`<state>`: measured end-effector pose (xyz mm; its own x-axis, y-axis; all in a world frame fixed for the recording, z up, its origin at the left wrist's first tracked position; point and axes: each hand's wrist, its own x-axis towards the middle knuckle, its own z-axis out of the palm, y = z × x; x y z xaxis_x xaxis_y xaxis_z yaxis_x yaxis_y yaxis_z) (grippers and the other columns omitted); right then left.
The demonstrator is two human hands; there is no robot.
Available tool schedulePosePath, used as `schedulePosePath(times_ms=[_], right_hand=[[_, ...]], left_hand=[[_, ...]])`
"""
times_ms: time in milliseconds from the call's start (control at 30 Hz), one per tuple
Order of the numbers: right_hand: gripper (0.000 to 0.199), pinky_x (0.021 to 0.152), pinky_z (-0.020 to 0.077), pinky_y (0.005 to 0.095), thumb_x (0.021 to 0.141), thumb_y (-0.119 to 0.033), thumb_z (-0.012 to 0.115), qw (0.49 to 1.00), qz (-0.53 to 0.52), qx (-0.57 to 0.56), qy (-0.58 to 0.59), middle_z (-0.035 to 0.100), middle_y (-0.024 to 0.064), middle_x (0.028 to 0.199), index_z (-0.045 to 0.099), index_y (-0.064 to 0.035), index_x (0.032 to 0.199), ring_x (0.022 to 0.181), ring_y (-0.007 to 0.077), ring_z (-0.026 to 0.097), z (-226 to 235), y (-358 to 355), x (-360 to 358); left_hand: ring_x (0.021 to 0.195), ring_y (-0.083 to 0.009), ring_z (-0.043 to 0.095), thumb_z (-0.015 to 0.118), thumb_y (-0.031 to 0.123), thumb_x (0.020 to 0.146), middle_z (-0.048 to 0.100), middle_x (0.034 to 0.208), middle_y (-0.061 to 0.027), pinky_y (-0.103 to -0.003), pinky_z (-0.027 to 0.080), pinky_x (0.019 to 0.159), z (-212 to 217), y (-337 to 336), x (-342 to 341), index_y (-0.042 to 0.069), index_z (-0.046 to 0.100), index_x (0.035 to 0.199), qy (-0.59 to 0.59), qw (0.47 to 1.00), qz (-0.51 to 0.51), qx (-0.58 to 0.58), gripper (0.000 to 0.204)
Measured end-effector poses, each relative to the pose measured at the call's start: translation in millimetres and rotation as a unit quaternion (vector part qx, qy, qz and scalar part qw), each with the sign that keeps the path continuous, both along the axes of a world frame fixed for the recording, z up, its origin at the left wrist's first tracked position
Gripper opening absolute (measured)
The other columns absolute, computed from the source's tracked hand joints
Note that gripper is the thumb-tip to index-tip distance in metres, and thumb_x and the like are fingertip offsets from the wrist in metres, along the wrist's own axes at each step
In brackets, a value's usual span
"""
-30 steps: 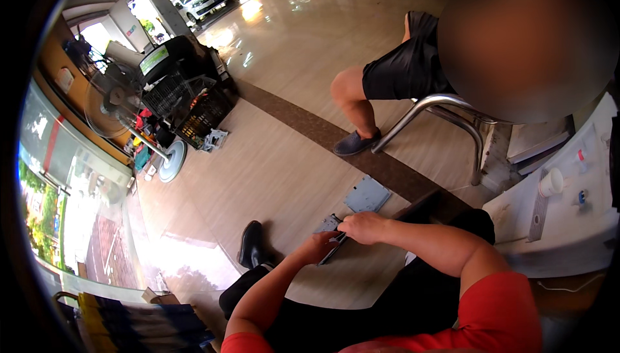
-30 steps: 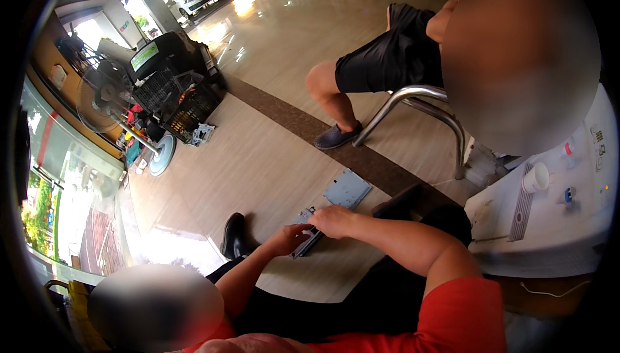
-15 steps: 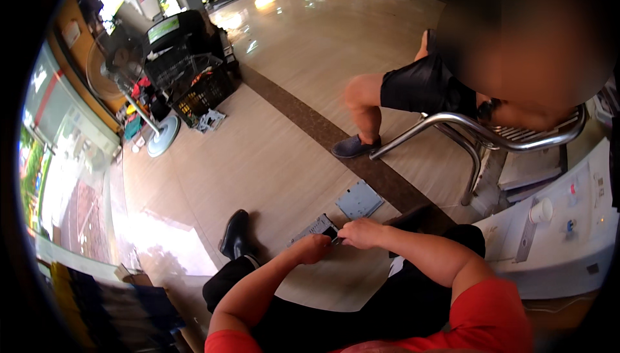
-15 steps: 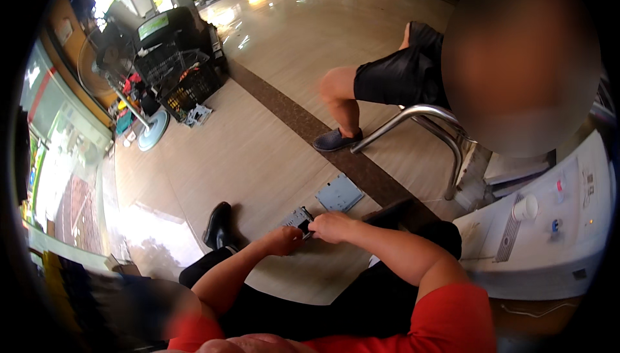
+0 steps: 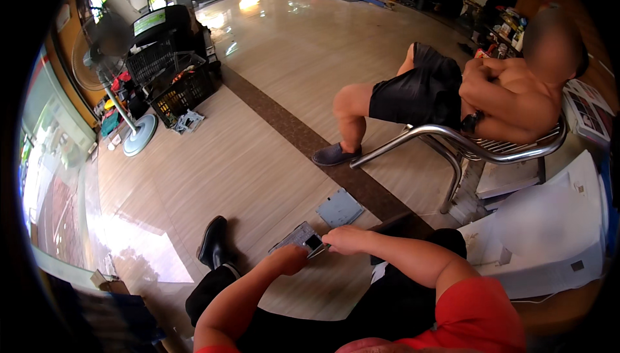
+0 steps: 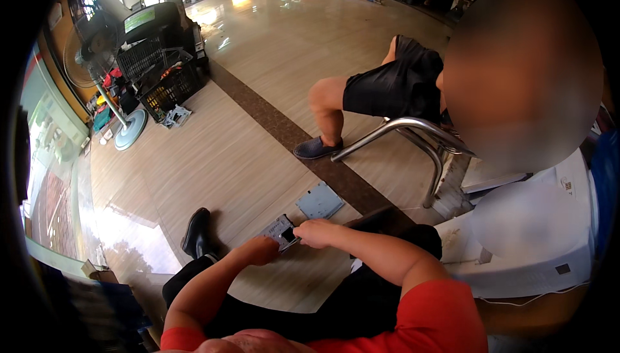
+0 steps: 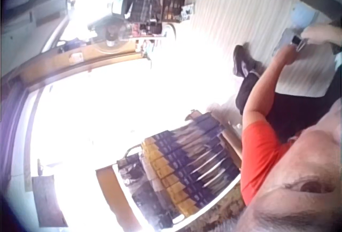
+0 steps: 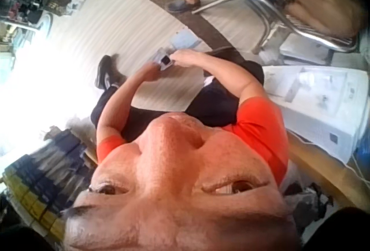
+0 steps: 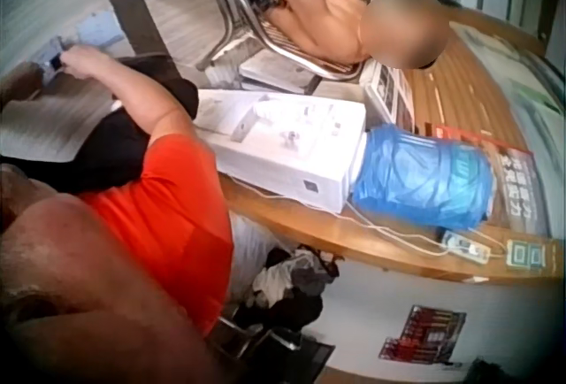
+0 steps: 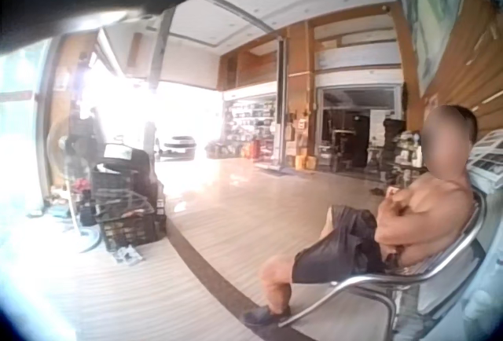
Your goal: The person disassembles a car stereo unit by removing screws with a screwdriver and prying off the metal casing.
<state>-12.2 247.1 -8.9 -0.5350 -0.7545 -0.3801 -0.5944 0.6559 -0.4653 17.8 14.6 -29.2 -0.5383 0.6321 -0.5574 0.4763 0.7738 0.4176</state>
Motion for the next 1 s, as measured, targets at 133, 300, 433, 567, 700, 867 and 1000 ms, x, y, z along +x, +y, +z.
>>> schedulePosePath(times_ms=[133, 300, 433, 567, 700, 867, 1000], right_hand=[[0.021, 0.079, 0.0485, 0.0469, 0.088, -0.022, 0.063, 1.0, -0.005, 0.021, 0.001, 0.065, 0.0171, 0.096, 0.058, -0.0064, 0.102, 0.096, 0.0371, 0.062, -2.6, -5.2, -1.8], [0.019, 0.077, 0.0489, 0.0481, 0.088, -0.021, 0.062, 1.0, 0.002, 0.026, 0.005, 0.065, 0.0181, 0.093, 0.058, -0.0051, 0.099, 0.093, 0.0383, 0.063, 3.6, -12.2, -1.3], [0.019, 0.076, 0.0494, 0.0486, 0.088, -0.021, 0.062, 1.0, 0.008, 0.026, 0.015, 0.065, 0.0188, 0.091, 0.058, -0.004, 0.096, 0.092, 0.0386, 0.063, 4.8, -11.0, 0.0], [0.02, 0.072, 0.0505, 0.0493, 0.085, -0.02, 0.064, 1.0, -0.001, 0.025, 0.013, 0.066, 0.0201, 0.087, 0.06, -0.0023, 0.091, 0.088, 0.0394, 0.064, 4.9, 3.9, 1.4], [0.019, 0.069, 0.0516, 0.0493, 0.082, -0.019, 0.066, 1.0, 0.021, 0.001, 0.018, 0.066, 0.021, 0.083, 0.063, -0.0004, 0.085, 0.084, 0.0399, 0.065, 21.1, -7.2, 1.1], [0.018, 0.069, 0.0521, 0.0486, 0.081, -0.018, 0.065, 0.999, 0.022, -0.002, 0.04, 0.067, 0.0206, 0.083, 0.065, -0.0003, 0.085, 0.083, 0.0396, 0.066, 13.3, 4.6, 4.1], [0.018, 0.069, 0.0518, 0.0489, 0.082, -0.018, 0.065, 0.999, 0.013, -0.01, 0.033, 0.067, 0.0206, 0.083, 0.065, -0.0003, 0.085, 0.082, 0.0398, 0.065, 9.5, 7.4, 6.7]], left_hand=[[0.096, -0.0376, 0.064, 0.058, 0.029, 0.088, 0.068, 0.1, -0.02, -0.048, 0.051, 0.081, -9.6, -3.4, 1.4, 0.004, 0.069, 0.097, 0.004, 1.0, -0.02, -0.016, 0.028], [0.097, -0.0364, 0.065, 0.06, 0.03, 0.088, 0.068, 0.101, -0.0197, -0.047, 0.051, 0.082, 6.5, -2.7, 3.5, 0.004, 0.07, 0.095, -0.006, 0.999, 0.024, -0.023, 0.029], [0.096, -0.036, 0.065, 0.059, 0.028, 0.088, 0.068, 0.1, -0.0197, -0.047, 0.051, 0.082, -1.7, -2.7, 1.2, 0.003, 0.07, 0.094, 0.005, 0.999, 0.022, -0.04, 0.028], [0.089, -0.0387, 0.065, 0.057, 0.03, 0.089, 0.068, 0.09, -0.021, -0.047, 0.051, 0.077, 7.5, 15.4, -0.9, 0.0, 0.068, 0.084, 0.011, 0.999, 0.023, -0.019, 0.032], [0.09, -0.0389, 0.064, 0.057, 0.03, 0.088, 0.067, 0.091, -0.0218, -0.049, 0.05, 0.078, 7.8, 4.1, 0.2, 0.0, 0.067, 0.084, 0.022, 1.0, -0.005, -0.02, 0.032], [0.09, -0.0395, 0.064, 0.059, 0.028, 0.087, 0.067, 0.093, -0.022, -0.049, 0.05, 0.078, 8.6, 11.1, 0.0, 0.001, 0.067, 0.086, 0.03, 0.999, 0.001, -0.02, 0.028], [0.091, -0.0395, 0.063, 0.059, 0.027, 0.088, 0.066, 0.092, -0.0219, -0.048, 0.05, 0.079, 21.4, 19.1, 3.1, 0.003, 0.066, 0.089, 0.022, 0.998, 0.051, 0.013, 0.025]])
